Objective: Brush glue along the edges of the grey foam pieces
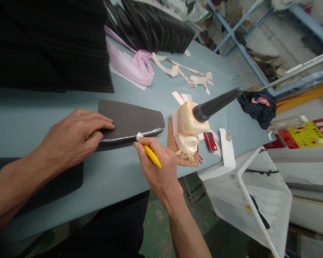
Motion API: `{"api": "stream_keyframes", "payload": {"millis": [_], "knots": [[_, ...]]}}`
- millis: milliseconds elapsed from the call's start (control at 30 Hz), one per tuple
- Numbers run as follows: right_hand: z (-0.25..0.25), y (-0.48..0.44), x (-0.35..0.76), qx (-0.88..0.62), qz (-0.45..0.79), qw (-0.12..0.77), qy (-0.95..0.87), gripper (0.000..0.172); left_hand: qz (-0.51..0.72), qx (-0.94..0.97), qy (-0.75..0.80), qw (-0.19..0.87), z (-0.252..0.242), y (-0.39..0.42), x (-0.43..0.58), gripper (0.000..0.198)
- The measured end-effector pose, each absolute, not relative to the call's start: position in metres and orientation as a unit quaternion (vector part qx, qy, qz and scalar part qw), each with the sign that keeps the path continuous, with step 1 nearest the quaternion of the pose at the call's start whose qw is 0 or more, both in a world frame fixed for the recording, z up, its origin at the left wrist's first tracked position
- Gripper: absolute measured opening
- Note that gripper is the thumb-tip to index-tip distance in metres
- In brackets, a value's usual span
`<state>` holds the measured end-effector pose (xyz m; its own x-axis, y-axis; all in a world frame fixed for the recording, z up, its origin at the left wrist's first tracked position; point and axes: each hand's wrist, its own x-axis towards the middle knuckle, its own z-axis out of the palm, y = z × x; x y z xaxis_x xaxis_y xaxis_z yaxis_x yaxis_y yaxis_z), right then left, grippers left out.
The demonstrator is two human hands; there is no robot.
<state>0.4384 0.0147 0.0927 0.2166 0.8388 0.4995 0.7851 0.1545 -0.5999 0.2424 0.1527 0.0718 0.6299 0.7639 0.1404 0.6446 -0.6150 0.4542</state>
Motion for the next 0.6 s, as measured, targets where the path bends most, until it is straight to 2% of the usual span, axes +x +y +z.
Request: {"api": "stream_keyframes", "payload": {"millis": [367,600], "knots": [[0.094,0.015,0.411,-0.619,0.055,0.412,-0.666,0.011,0.191,0.878,0.390,0.199,0.069,0.150,0.244,0.049],[0.095,0.012,0.392,-0.603,0.104,0.437,-0.659,0.011,0.178,0.879,0.388,0.213,0.070,0.149,0.243,0.050]]}}
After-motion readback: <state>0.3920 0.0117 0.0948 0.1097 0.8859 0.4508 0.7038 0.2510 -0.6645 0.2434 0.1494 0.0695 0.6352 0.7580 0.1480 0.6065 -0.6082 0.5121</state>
